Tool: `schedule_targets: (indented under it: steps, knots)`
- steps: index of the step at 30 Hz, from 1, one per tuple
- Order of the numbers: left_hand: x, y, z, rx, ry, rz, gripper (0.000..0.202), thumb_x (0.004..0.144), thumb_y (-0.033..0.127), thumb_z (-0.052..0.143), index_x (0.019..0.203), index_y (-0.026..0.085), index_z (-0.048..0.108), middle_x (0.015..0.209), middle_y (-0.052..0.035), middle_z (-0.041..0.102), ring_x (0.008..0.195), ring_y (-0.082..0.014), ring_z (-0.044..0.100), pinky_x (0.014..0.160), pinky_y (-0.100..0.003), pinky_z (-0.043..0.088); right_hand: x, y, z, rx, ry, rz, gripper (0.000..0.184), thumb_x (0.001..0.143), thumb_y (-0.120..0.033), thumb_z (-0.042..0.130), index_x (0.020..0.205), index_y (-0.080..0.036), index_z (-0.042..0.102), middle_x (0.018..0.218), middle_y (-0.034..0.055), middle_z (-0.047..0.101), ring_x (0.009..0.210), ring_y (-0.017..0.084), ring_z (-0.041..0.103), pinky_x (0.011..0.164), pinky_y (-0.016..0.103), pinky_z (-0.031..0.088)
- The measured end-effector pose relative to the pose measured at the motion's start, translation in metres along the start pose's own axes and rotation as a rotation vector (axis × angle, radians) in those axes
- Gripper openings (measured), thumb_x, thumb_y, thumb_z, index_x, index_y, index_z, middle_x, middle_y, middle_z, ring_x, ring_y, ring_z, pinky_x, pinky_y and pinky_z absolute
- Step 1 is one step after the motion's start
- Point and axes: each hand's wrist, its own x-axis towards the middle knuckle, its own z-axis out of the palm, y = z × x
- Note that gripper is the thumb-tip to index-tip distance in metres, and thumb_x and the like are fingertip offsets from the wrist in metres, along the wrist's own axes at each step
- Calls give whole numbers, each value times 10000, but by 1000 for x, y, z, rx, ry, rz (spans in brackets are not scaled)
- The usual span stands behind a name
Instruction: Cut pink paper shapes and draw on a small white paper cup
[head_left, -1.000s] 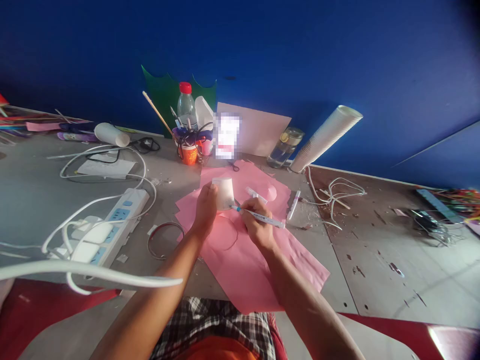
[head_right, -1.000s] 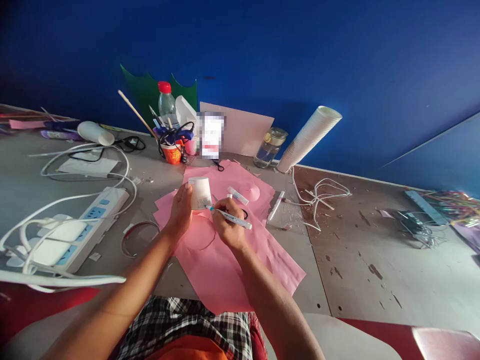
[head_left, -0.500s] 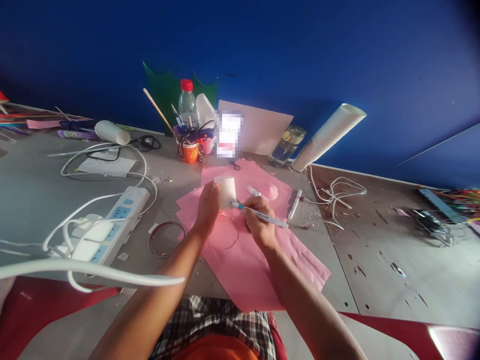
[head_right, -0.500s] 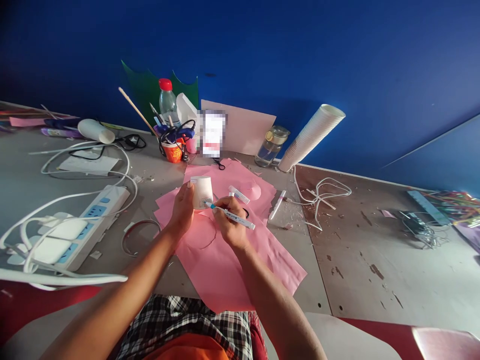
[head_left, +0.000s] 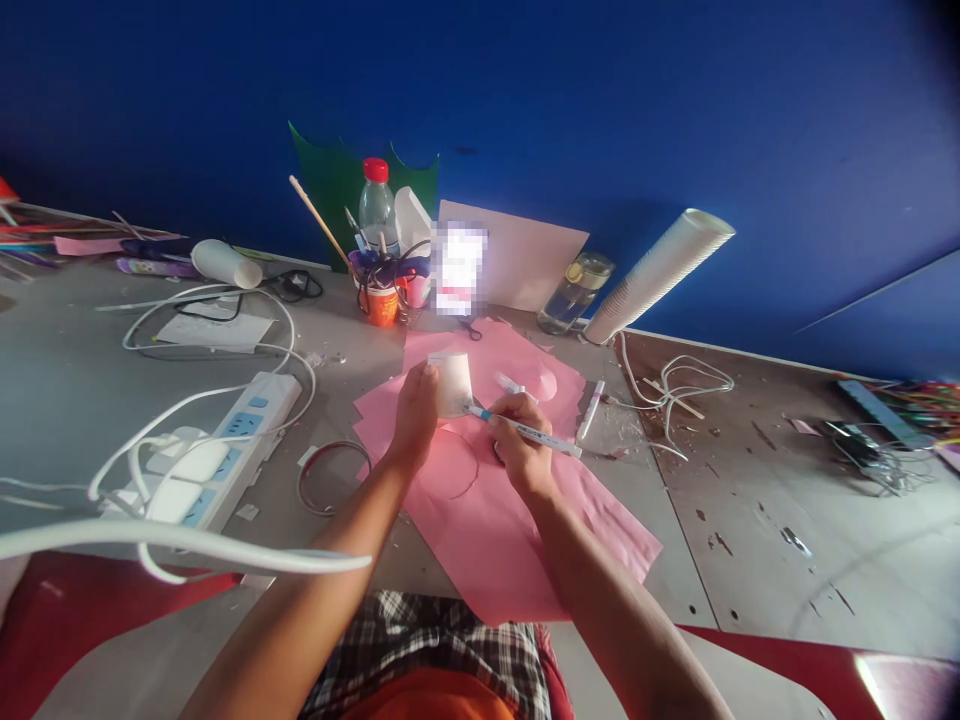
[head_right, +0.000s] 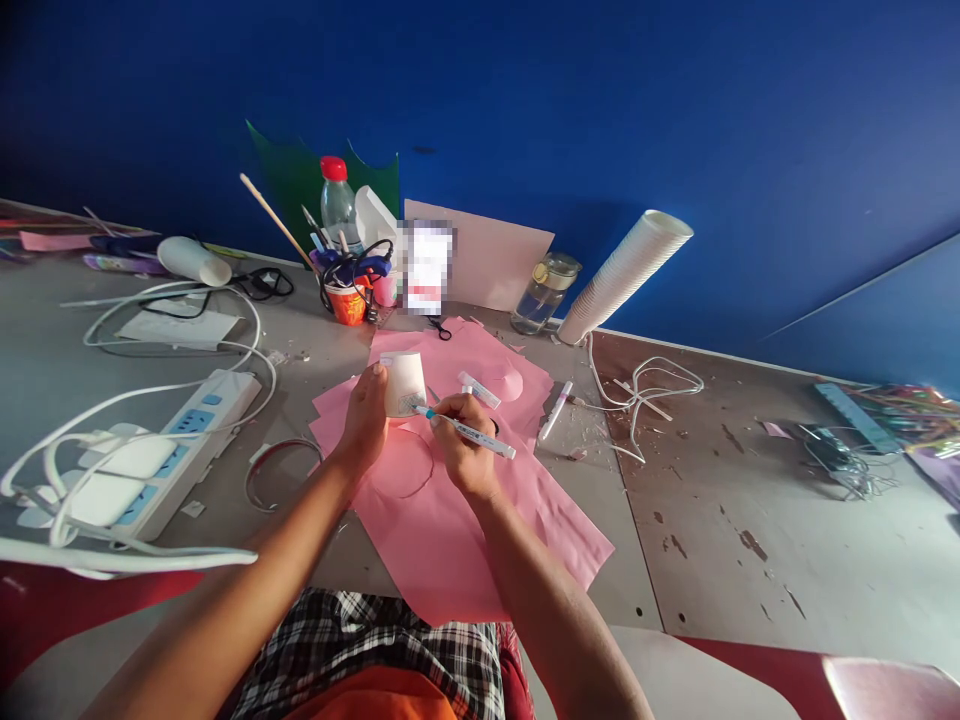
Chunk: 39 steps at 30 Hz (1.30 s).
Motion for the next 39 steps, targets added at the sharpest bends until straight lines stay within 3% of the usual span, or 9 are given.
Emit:
schedule_targets:
  steps: [15, 24, 30, 39]
  knots:
    - [0, 3, -1, 21, 48, 31, 402, 958, 561, 490, 925, 176, 600, 850, -34, 579, 726, -144, 544, 563, -229, 472, 5, -5, 0, -16, 3, 104, 65, 731, -301, 568, 694, -250, 551, 610, -30, 504, 559, 155, 436, 504, 293, 340]
    - [3, 0, -1, -15, 37, 17, 493, 919, 664, 502, 955, 184, 609, 844, -40, 569, 720, -151, 542, 563, -243, 494, 6, 1, -3, 97, 45, 167, 70, 725, -304, 575, 708, -247, 540, 577, -47, 461, 520, 137, 375, 475, 271, 306]
    - [3, -3, -2, -24, 27, 13, 516, 907, 686, 509, 961, 182, 605, 881, -46, 583, 722, -145, 551, 561, -240, 495, 8, 11, -3, 228, 57, 91, 105, 733, -326, 597, 709, -239, 543, 621, -42, 489, 558, 136, 407, 534, 273, 333]
    - [3, 0, -1, -9, 42, -5, 467, 928, 640, 507, 939, 182, 600, 890, -48, 576, 747, -148, 546, 572, -243, 505, 8, 6, -3, 175, 42, 160, 97, 735, -321, 585, 713, -241, 537, 610, -47, 475, 526, 129, 371, 485, 263, 295]
